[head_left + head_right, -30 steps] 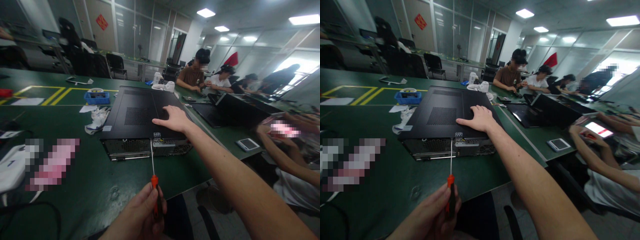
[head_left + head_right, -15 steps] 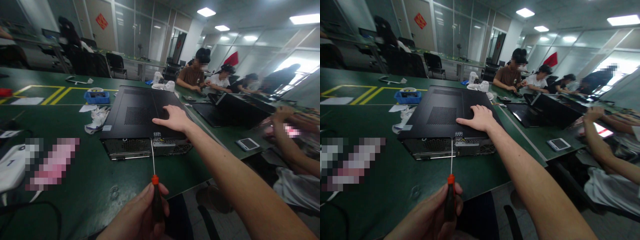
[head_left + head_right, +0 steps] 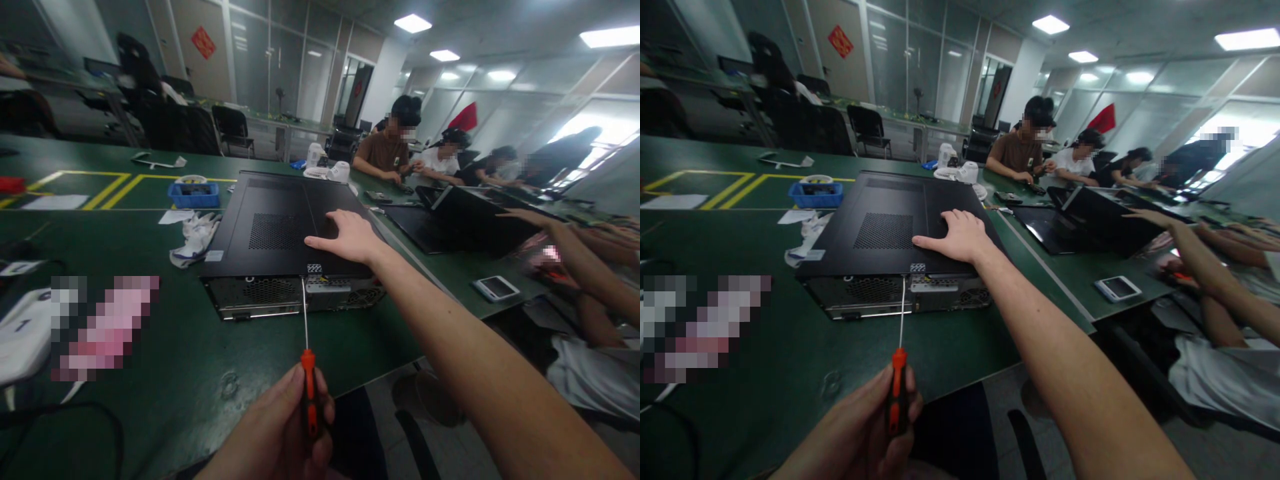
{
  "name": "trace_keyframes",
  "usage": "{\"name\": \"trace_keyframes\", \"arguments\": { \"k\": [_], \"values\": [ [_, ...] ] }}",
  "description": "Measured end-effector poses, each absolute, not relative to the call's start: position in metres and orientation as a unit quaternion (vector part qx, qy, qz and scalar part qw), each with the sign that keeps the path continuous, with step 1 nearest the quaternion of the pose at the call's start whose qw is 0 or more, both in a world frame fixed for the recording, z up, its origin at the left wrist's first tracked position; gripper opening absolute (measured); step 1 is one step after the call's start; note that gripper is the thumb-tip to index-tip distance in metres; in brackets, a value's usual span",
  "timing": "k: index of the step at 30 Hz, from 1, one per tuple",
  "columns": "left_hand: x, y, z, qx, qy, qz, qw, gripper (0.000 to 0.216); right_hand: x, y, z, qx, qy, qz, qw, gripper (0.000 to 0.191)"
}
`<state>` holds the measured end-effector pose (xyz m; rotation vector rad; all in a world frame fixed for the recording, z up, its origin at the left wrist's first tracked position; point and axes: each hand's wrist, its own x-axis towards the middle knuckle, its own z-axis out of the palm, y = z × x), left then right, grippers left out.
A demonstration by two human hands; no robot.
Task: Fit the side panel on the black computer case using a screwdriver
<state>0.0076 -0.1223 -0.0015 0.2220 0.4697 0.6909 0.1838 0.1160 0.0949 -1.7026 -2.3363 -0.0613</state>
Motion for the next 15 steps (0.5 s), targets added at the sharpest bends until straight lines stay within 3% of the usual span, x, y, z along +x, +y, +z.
{"name": "trace_keyframes", "arguments": {
  "k": [9,15],
  "values": [
    [0.0076,-0.1247,0.0044,0.125,0.265,0.361,0.885,0.033,0.1845,0.1171,0.0941,-0.582,-0.803,-0.022,0.127,0.108],
    [0.0065,-0.1195,0.001,0.112,0.248,0.325,0.906,0.041,0.1848,0.1165,0.0946,-0.584,-0.802,-0.02,0.125,0.107]
  ]
}}
